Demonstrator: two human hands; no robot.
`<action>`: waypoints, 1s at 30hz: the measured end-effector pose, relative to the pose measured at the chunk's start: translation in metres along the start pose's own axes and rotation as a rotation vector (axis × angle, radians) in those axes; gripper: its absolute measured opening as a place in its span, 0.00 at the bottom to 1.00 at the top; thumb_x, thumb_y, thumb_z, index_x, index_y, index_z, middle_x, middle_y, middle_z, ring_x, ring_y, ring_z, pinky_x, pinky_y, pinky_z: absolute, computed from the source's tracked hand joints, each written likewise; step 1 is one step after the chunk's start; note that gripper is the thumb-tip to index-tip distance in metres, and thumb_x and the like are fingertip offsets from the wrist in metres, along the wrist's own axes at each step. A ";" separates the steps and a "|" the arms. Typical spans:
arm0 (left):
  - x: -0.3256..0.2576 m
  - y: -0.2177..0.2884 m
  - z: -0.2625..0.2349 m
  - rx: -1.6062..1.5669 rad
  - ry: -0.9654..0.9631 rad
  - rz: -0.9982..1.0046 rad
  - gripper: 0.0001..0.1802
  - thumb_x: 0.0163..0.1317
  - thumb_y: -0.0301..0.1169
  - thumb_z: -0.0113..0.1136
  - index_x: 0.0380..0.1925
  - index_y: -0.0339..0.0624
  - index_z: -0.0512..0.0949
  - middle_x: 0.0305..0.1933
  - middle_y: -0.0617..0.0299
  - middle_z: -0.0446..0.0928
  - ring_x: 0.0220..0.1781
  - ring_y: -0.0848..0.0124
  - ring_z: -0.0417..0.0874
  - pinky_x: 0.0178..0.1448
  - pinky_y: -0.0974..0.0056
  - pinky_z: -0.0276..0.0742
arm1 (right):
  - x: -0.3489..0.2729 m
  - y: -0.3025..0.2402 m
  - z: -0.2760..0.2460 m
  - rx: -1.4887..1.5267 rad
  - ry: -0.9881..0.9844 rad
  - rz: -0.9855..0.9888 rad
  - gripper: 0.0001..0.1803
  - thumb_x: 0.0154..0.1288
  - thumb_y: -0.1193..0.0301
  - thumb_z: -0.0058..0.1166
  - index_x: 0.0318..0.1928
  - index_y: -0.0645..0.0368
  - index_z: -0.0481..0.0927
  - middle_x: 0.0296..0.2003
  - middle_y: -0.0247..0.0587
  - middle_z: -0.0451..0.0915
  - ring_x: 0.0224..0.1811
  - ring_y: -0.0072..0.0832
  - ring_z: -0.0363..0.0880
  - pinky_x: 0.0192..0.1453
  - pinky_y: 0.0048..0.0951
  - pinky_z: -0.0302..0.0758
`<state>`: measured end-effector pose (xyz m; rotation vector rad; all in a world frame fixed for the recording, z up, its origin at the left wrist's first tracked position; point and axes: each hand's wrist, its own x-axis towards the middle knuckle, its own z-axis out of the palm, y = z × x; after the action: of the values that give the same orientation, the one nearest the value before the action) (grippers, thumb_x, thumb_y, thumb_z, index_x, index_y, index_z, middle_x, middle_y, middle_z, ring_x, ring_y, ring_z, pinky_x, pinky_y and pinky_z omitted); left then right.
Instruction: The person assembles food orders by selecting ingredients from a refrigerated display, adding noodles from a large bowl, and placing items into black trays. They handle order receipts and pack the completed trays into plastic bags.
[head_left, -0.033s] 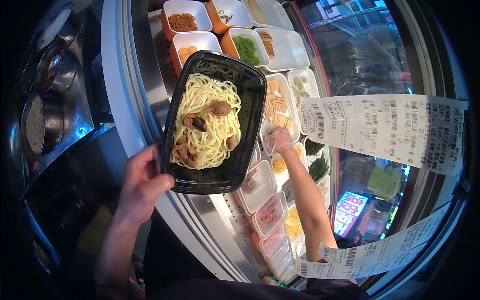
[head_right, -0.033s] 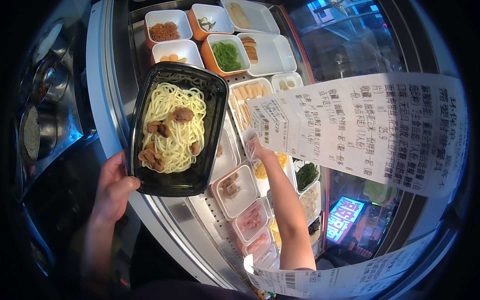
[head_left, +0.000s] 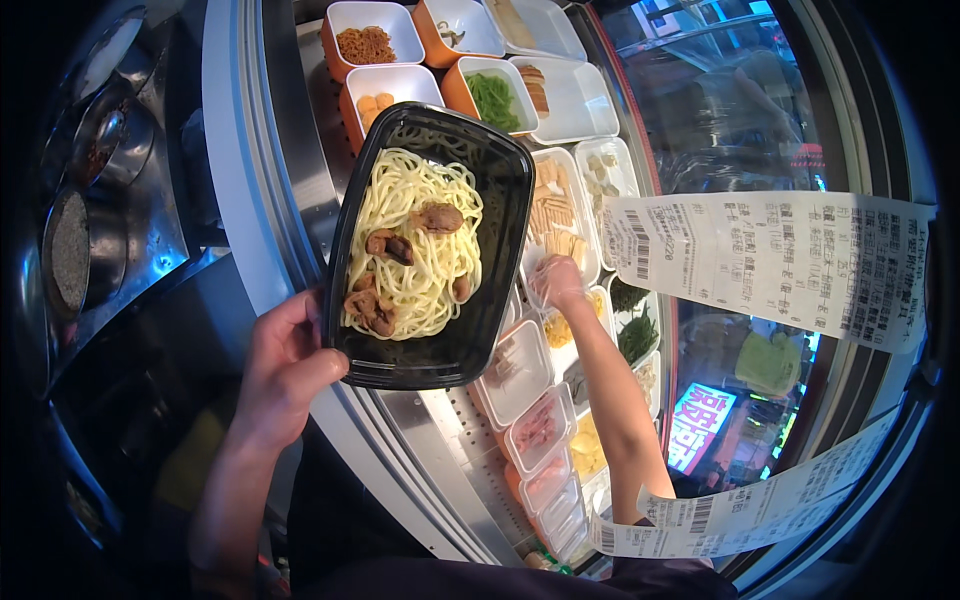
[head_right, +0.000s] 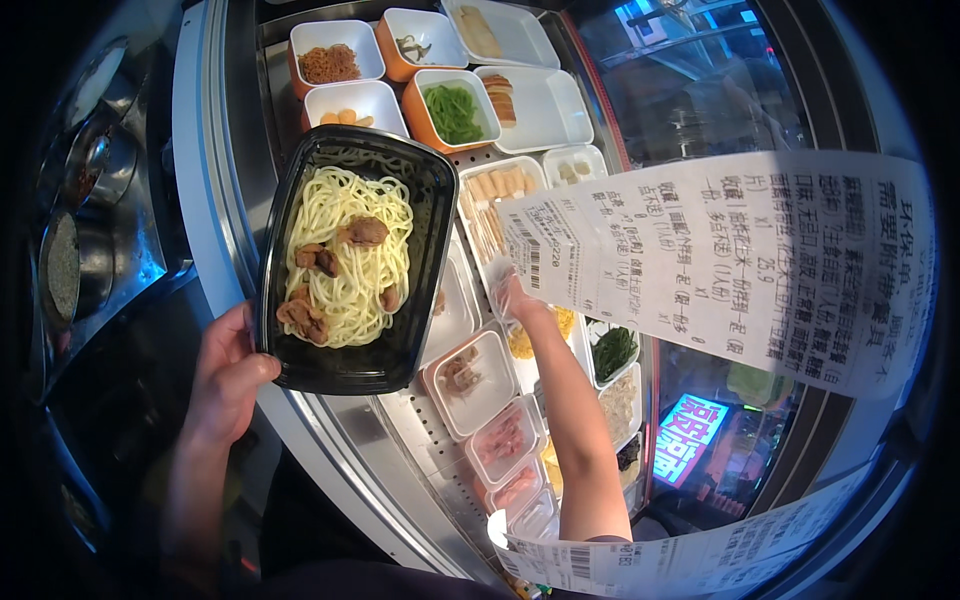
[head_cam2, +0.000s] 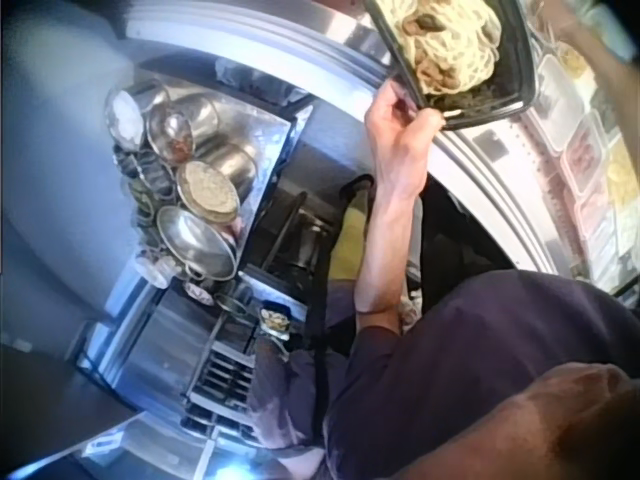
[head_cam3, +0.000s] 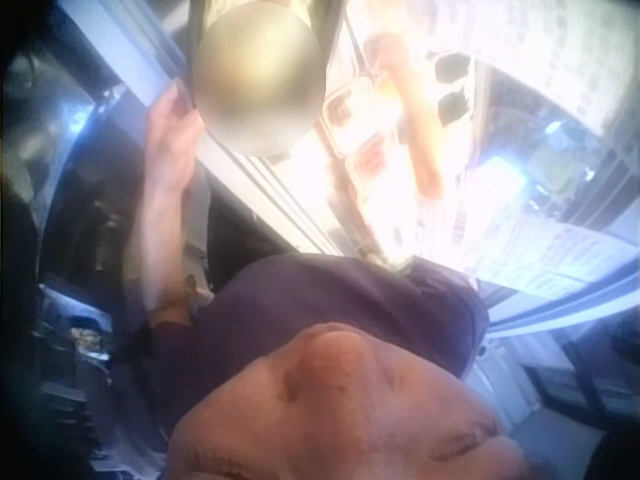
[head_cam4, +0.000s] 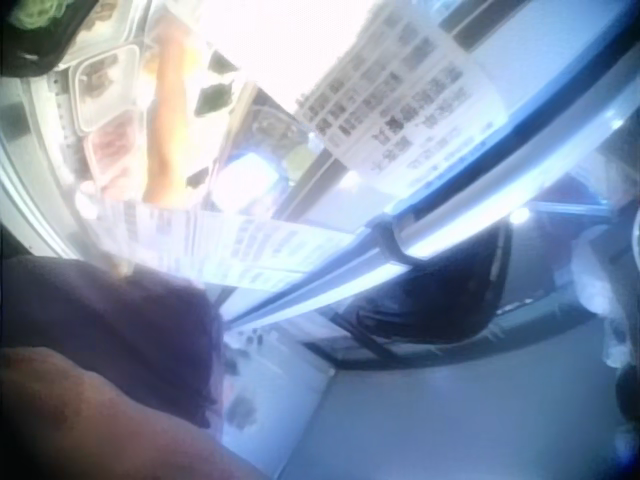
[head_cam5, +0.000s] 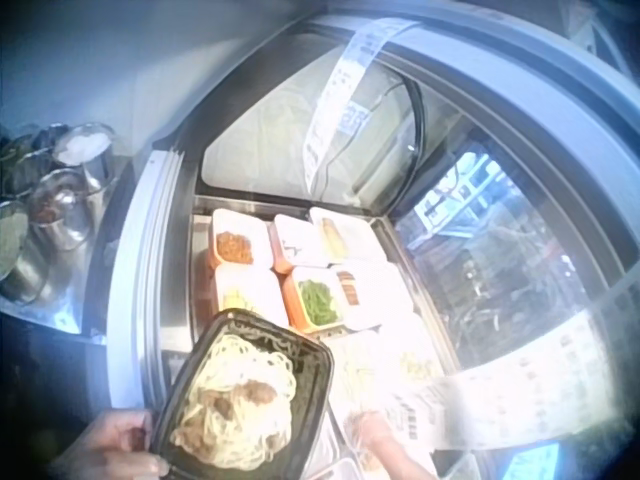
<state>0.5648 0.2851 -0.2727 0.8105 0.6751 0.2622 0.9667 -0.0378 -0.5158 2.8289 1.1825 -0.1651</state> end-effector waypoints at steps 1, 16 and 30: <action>0.001 -0.001 -0.003 0.021 -0.011 0.000 0.13 0.48 0.17 0.56 0.36 0.39 0.74 0.38 0.68 0.73 0.41 0.79 0.73 0.50 0.72 0.69 | -0.004 0.005 0.001 -0.005 0.047 0.012 0.09 0.54 0.67 0.65 0.30 0.60 0.85 0.33 0.58 0.86 0.38 0.52 0.87 0.47 0.43 0.83; 0.003 -0.006 -0.002 0.002 -0.042 -0.044 0.11 0.49 0.15 0.56 0.31 0.41 0.73 0.36 0.71 0.69 0.39 0.81 0.70 0.48 0.72 0.67 | -0.025 -0.014 -0.034 -0.006 -0.013 -0.122 0.13 0.57 0.69 0.63 0.43 0.57 0.86 0.33 0.54 0.86 0.37 0.47 0.88 0.46 0.43 0.83; 0.005 -0.007 -0.010 0.040 -0.055 -0.028 0.09 0.50 0.16 0.57 0.32 0.39 0.75 0.33 0.72 0.69 0.38 0.82 0.68 0.45 0.73 0.65 | -0.003 -0.023 -0.020 -0.194 0.034 0.193 0.14 0.61 0.63 0.58 0.40 0.59 0.88 0.43 0.49 0.88 0.46 0.48 0.88 0.56 0.41 0.82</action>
<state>0.5616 0.2887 -0.2847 0.8429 0.6418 0.2007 0.9499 -0.0216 -0.4961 2.7615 0.8705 0.0081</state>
